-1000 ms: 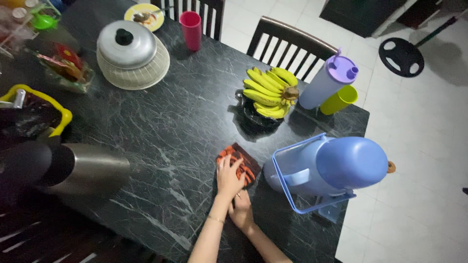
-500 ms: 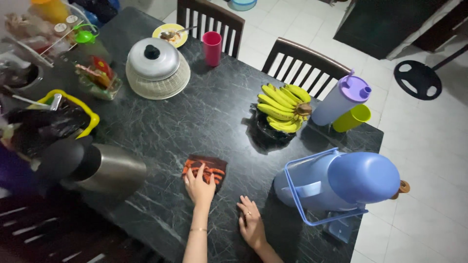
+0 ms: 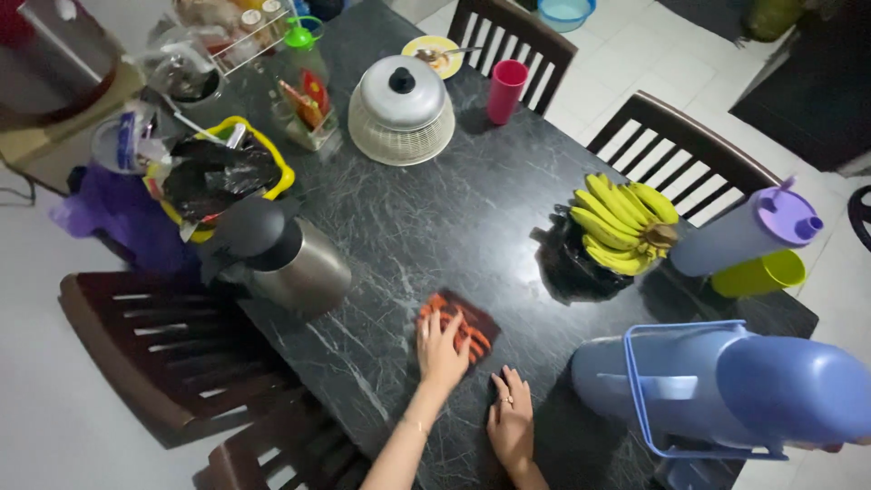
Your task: Wiping the surface of a dining table with a cloth.
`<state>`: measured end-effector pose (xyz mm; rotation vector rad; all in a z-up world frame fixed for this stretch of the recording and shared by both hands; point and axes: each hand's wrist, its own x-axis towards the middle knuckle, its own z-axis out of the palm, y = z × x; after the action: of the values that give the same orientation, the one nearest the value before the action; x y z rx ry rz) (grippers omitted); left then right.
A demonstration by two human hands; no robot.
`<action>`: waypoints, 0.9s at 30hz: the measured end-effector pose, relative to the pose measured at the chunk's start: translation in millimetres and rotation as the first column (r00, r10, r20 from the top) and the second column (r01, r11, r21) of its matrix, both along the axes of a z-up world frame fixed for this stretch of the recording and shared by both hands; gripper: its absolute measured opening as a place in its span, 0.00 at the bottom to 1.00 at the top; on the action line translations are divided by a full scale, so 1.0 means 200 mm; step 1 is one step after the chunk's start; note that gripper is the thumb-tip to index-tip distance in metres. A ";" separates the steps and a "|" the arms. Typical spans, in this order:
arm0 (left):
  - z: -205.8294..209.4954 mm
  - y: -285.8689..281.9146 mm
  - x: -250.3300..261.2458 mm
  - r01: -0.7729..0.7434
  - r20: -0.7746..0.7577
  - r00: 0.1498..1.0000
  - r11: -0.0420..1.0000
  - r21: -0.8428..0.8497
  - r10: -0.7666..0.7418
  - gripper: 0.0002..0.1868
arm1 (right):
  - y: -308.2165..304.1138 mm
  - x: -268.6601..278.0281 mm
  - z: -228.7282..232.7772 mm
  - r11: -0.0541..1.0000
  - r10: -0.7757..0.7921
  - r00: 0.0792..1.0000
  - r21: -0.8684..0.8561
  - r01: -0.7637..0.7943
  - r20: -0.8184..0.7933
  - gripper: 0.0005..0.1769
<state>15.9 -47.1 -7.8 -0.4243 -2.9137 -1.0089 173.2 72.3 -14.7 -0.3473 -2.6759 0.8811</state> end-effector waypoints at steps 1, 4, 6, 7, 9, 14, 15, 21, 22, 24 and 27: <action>0.01 -0.02 -0.07 -0.009 0.005 1.000 1.000 0.001 0.009 0.29 | -0.01 0.00 0.00 1.000 0.009 1.000 0.001 -0.009 0.005 0.29; 0.03 -0.06 -0.27 -0.132 0.047 0.990 0.991 -0.026 0.133 0.28 | 0.00 -0.01 0.00 0.998 0.005 0.998 0.057 -0.009 0.070 0.30; 0.02 -0.12 -0.32 -0.293 0.011 0.956 0.956 -0.020 0.293 0.27 | -0.01 -0.01 0.00 0.998 -0.008 0.998 0.060 0.004 0.068 0.29; 0.01 -0.15 -0.29 -0.299 0.015 0.954 0.954 -0.018 0.299 0.27 | -0.01 -0.02 0.01 0.998 -0.002 0.997 0.063 -0.002 0.072 0.29; -0.01 -0.23 -0.22 -0.423 -0.045 0.906 0.905 -0.046 0.422 0.29 | -0.03 -0.04 0.01 0.998 -0.012 0.998 0.069 0.007 0.064 0.27; 0.06 -0.28 0.05 -0.427 0.013 0.903 0.902 -0.060 0.429 0.28 | -0.12 -0.20 -0.04 0.997 0.018 0.999 0.070 -0.022 0.050 0.28; 0.07 -0.27 0.09 -0.378 0.060 0.923 0.924 -0.051 0.380 0.29 | -0.14 -0.25 -0.07 0.994 0.045 0.999 0.101 -0.048 0.026 0.29; 0.06 -0.35 -0.01 -0.309 0.035 0.950 0.950 -0.040 0.311 0.30 | -0.28 -0.44 -0.04 0.977 0.193 0.981 0.091 -0.192 -0.001 0.31; 0.07 -0.41 -0.06 -0.321 0.042 0.946 0.946 -0.041 0.323 0.30 | -0.29 -0.45 -0.03 0.975 0.206 0.979 0.091 -0.205 0.005 0.31; 0.09 -0.51 -0.15 -0.446 0.064 0.892 0.895 -0.027 0.447 0.30 | -0.31 -0.47 0.00 0.969 0.214 0.976 0.117 -0.218 0.046 0.30; 0.07 -0.68 -0.12 -0.524 0.007 0.850 0.846 -0.098 0.527 0.30 | -0.35 -0.47 0.03 0.960 0.270 0.962 0.072 -0.272 0.035 0.29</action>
<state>-8.7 -183.0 5.9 0.3887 -2.8452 -0.7960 78.3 1.6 -9.3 0.0293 -2.8154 0.8496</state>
